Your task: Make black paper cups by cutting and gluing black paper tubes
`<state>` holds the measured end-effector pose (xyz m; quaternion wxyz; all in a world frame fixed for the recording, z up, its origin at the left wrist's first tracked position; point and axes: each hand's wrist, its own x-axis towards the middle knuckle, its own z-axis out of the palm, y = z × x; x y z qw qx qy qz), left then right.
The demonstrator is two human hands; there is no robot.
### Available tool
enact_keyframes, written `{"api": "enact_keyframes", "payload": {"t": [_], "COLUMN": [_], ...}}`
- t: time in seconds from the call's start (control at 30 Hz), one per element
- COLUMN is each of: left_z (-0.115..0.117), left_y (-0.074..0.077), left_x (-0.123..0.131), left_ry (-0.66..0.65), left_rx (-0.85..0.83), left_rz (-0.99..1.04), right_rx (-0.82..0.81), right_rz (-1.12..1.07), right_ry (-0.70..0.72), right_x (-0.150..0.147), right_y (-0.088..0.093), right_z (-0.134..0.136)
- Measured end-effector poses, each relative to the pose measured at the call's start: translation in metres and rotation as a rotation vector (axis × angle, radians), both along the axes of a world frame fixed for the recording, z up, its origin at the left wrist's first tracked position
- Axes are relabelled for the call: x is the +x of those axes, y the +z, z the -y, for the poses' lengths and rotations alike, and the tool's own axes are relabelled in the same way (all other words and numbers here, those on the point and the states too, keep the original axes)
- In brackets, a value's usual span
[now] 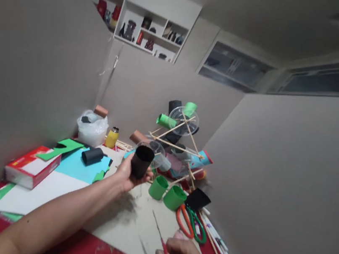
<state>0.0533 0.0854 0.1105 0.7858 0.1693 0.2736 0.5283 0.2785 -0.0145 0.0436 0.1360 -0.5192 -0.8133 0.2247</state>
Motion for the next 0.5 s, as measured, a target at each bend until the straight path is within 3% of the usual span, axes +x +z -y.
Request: {"api": "enact_keyframes", "payload": {"t": [0.2, 0.5], "left_z": [0.028, 0.067], "left_y": [-0.009, -0.006], "left_x": [-0.011, 0.004], "left_ry": [0.043, 0.001], "left_rx": [0.0, -0.052], "left_rz": [-0.005, -0.118], "right_rx": [-0.059, -0.099], "right_rz": [0.191, 0.323], "right_ry": [0.125, 0.269], "right_x": [-0.021, -0.037], "right_y": [-0.002, 0.01], "right_z": [0.008, 0.005]}}
